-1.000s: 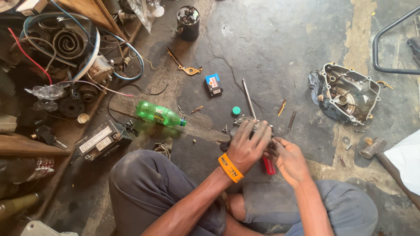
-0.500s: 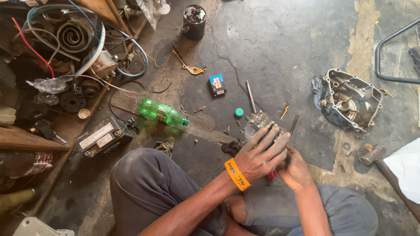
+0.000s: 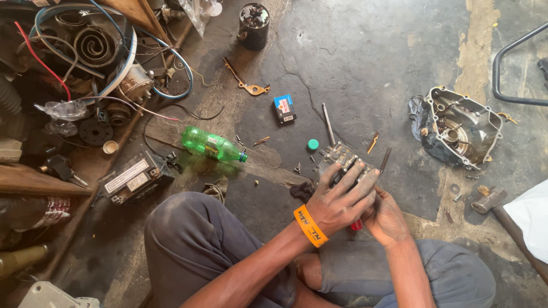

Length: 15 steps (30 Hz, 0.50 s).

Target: The person sits cross-legged on the workshop floor and repairs a small engine carburetor, using a red-handled screwdriver to loosen its parts and turning the assembly over by hand to work on different sides while screws and small parts lie scattered around.

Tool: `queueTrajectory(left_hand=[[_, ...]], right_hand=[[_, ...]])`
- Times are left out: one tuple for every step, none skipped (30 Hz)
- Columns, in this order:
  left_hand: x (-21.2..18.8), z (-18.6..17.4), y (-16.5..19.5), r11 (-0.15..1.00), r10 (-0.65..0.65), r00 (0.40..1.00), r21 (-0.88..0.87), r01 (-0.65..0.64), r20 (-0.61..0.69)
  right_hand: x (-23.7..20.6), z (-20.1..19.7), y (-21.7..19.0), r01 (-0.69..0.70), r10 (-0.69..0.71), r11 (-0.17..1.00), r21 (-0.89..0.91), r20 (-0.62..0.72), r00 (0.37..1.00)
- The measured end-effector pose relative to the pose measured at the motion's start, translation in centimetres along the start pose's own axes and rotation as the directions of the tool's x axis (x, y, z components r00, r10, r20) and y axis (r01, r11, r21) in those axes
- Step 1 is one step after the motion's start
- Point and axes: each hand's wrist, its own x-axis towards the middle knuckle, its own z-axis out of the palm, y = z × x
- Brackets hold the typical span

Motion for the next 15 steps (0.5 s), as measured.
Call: queueTrajectory(left_hand=[[0.0, 0.1, -0.1, 0.999, -0.050, 0.999, -0.014, 0.050, 0.002], [-0.2, 0.3, -0.2, 0.995, -0.098, 0.995, -0.028, 0.099, 0.007], [-0.3, 0.5, -0.3, 0.988, -0.146, 0.989, -0.041, 0.147, 0.014], [-0.5, 0.9, -0.5, 0.941, -0.296, 0.954, -0.156, 0.299, 0.042], [-0.7, 1.4, -0.6, 0.857, -0.434, 0.896, -0.264, 0.442, 0.090], [-0.9, 1.8, -0.7, 0.739, -0.557, 0.817, -0.357, 0.571, 0.152], [-1.1, 2.3, -0.8, 0.637, -0.648, 0.733, -0.379, 0.671, 0.208], [-1.4, 2.8, -0.9, 0.526, -0.722, 0.639, -0.390, 0.756, 0.265], [-1.6, 3.2, -0.9, 0.404, -0.778, 0.537, -0.396, 0.825, 0.326], [-1.9, 3.5, -0.7, 0.413, -0.784, 0.533, -0.375, 0.830, 0.317], [-2.1, 3.8, -0.7, 0.423, -0.789, 0.532, -0.356, 0.833, 0.307], [-2.1, 4.0, -0.7, 0.434, -0.792, 0.534, -0.342, 0.833, 0.296], [-2.0, 4.2, -0.7, 0.430, -0.800, 0.518, -0.313, 0.846, 0.301], [-2.0, 4.3, -0.6, 0.425, -0.807, 0.503, -0.286, 0.859, 0.310], [-1.8, 4.4, -0.7, 0.425, -0.812, 0.492, -0.260, 0.867, 0.314]], right_hand=[[0.0, 0.3, -0.1, 0.015, -0.016, 1.000, 0.020, 0.036, 0.999], [0.0, 0.7, -0.1, 0.030, -0.032, 0.999, 0.043, 0.070, 0.997], [-0.1, 1.3, -0.2, 0.076, -0.075, 0.995, -0.061, 0.020, 0.997], [-0.3, 2.0, -0.2, 0.116, -0.122, 0.979, -0.166, -0.028, 0.992], [-0.5, 2.8, -0.3, 0.148, -0.173, 0.951, -0.272, -0.072, 0.982], [-0.7, 3.6, -0.3, 0.167, -0.224, 0.898, -0.407, -0.097, 0.970], [-0.8, 4.5, -0.4, 0.178, -0.278, 0.826, -0.534, -0.111, 0.954], [-0.9, 5.4, -0.5, 0.184, -0.334, 0.738, -0.649, -0.114, 0.936], [-1.0, 6.3, -0.7, 0.162, -0.325, 0.700, -0.696, -0.107, 0.940], [-1.3, 6.9, -0.9, 0.138, -0.315, 0.658, -0.741, -0.105, 0.943], [-1.5, 7.5, -1.2, 0.114, -0.309, 0.611, -0.783, -0.104, 0.945], [-1.5, 8.0, -1.4, 0.118, -0.334, 0.575, -0.809, -0.101, 0.937], [-1.6, 8.3, -1.5, 0.120, -0.359, 0.538, -0.834, -0.098, 0.928], [-1.8, 8.5, -1.7, 0.117, -0.385, 0.500, -0.858, -0.099, 0.918], [-1.8, 8.6, -1.8, 0.135, -0.403, 0.486, -0.864, -0.084, 0.911]])
